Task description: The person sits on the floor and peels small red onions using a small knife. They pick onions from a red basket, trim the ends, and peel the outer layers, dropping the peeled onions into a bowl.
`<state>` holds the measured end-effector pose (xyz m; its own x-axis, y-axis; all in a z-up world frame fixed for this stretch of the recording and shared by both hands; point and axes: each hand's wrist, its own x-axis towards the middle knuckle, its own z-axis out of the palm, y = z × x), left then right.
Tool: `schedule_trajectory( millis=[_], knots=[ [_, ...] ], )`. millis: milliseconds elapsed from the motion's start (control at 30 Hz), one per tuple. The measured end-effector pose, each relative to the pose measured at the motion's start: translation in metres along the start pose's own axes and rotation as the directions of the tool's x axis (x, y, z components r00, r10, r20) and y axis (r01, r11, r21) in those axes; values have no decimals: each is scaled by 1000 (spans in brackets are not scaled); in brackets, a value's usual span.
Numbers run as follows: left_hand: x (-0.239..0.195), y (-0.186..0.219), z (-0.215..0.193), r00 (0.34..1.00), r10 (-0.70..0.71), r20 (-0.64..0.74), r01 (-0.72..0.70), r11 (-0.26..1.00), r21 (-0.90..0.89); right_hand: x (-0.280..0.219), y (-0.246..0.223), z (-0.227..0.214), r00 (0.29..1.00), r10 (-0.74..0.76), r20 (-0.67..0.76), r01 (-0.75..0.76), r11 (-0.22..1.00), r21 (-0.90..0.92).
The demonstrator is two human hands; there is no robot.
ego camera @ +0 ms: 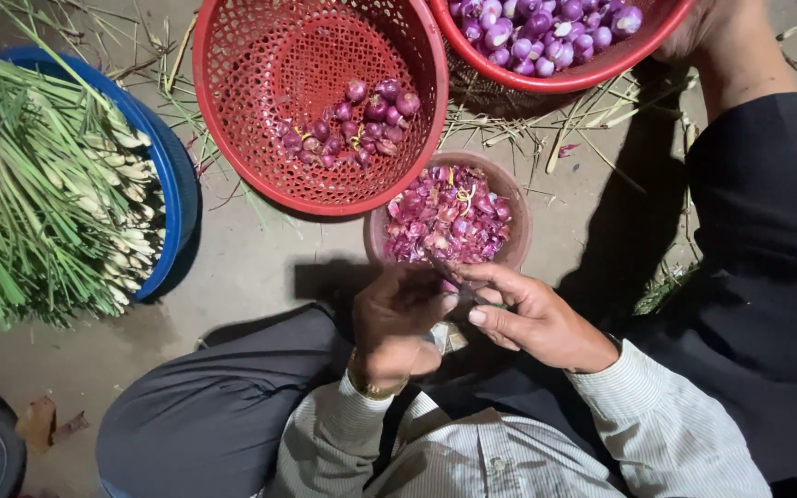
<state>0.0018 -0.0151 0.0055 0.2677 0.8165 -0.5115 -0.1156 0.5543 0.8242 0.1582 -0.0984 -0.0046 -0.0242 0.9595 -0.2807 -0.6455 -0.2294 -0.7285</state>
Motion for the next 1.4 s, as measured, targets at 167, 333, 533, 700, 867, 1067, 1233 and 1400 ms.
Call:
schedule_trajectory(
  millis=[167,333,533,700,867,1067,1233,1400],
  knots=[
    [-1,14,3,998,28,50,-33,993,112,-3,8,-2,999,22,-32,-18,991,134],
    [6,11,0,998,28,65,-21,995,-99,-3,11,-4,995,38,-97,-7,953,302],
    [18,7,-14,981,-9,193,41,986,-159,0,10,0,988,36,-147,16,942,336],
    [32,-14,-34,972,-49,229,135,915,-380,3,7,-8,978,-46,-205,113,938,328],
    [21,3,-13,985,-14,170,60,962,-266,-1,3,-1,998,-58,-26,62,979,193],
    [12,-2,-7,997,43,64,-41,998,-38,-3,6,-6,999,-31,13,30,999,16],
    [8,-1,-4,996,86,-21,-86,996,38,-2,2,-5,999,-22,30,22,1000,-17],
    [7,9,-8,966,253,60,-260,939,226,2,8,-9,1000,-5,27,5,1000,19]
  ],
)
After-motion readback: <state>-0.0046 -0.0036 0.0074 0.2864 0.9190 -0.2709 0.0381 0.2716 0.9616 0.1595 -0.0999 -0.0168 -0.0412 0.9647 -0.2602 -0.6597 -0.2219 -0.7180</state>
